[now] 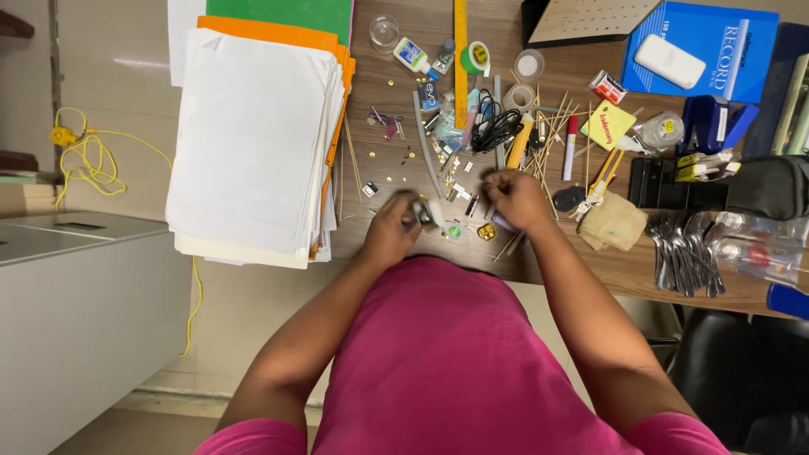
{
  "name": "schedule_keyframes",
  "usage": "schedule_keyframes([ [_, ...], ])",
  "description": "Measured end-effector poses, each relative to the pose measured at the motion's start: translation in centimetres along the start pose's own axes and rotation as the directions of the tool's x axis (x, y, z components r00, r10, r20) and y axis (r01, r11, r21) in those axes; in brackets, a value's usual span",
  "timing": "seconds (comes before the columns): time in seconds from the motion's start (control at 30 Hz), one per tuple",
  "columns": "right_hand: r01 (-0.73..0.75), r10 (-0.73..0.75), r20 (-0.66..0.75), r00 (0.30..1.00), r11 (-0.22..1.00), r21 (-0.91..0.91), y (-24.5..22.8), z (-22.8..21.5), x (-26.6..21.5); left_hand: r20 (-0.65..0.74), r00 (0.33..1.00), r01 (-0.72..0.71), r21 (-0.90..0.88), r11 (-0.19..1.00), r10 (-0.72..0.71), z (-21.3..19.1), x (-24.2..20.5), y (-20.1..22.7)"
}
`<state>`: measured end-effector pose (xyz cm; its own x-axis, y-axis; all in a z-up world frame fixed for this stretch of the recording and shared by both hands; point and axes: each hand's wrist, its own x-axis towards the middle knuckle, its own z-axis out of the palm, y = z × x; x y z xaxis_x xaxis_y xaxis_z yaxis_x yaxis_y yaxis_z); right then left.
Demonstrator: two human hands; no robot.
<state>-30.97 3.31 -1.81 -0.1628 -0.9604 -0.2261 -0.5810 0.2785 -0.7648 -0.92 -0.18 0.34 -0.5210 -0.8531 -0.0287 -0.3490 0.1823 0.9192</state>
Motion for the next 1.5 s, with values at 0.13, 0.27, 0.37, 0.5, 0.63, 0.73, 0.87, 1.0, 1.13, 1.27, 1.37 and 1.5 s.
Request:
schedule_keyframes([
  [0.13,0.067,-0.062,0.111,0.992,0.997,-0.04,-2.4,1.3,0.2,-0.028,0.979,0.194,-0.131,0.972,-0.2,1.4,-0.9,-1.7],
  [0.27,0.164,-0.144,0.1,0.985,0.958,-0.237,-4.8,1.7,-0.2,-0.016,0.996,0.091,-0.004,0.996,-0.091,0.7,-1.2,0.0],
  [0.37,0.18,-0.161,0.086,0.983,0.938,-0.296,-5.1,1.4,0.1,-0.055,0.994,0.094,-0.022,0.995,-0.095,0.7,-0.8,0.2],
  [0.5,0.172,-0.174,-0.014,0.985,0.982,-0.079,-4.2,0.7,-0.4,-0.112,0.986,0.135,0.116,0.984,-0.122,0.7,-0.6,1.1],
  [0.63,0.218,-0.214,-0.044,0.976,0.967,0.13,-7.4,-1.4,-1.5,-0.077,0.986,0.157,0.111,0.981,-0.149,0.6,0.1,2.0],
  [0.73,0.104,-0.099,-0.031,0.995,0.959,0.265,-11.4,-3.0,-2.6,-0.069,0.985,0.167,0.113,0.979,-0.16,1.0,0.4,2.2],
  [0.87,0.259,-0.278,0.036,0.96,0.93,0.26,-14.5,-3.7,-3.7,-0.061,0.995,0.09,0.113,0.989,-0.084,1.3,0.7,3.2],
  [1.0,0.227,-0.259,0.033,0.965,0.897,0.378,-12.6,-2.9,-3.7,-0.042,0.997,0.059,0.038,0.998,-0.058,1.7,0.8,2.5],
  [1.13,-0.002,-0.013,0.029,0.999,0.88,0.474,-7.8,-2.1,-2.2,-0.076,0.992,0.086,-0.194,0.977,-0.102,2.2,0.7,0.3],
  [1.27,-0.053,0.053,0.007,0.999,0.971,0.235,-2.4,0.2,-0.5,-0.121,0.946,0.274,-0.194,0.942,-0.3,1.3,0.6,-0.8],
  [1.37,0.047,-0.05,0.056,0.997,0.997,0.053,-2.1,1.5,-0.3,-0.123,0.96,0.237,-0.119,0.964,-0.251,1.1,0.0,-1.8],
  [1.5,0.228,-0.208,0.124,0.97,0.959,-0.169,-5.7,2.0,-0.4,-0.16,0.959,0.215,-0.124,0.969,-0.234,0.7,-0.1,-1.8],
])
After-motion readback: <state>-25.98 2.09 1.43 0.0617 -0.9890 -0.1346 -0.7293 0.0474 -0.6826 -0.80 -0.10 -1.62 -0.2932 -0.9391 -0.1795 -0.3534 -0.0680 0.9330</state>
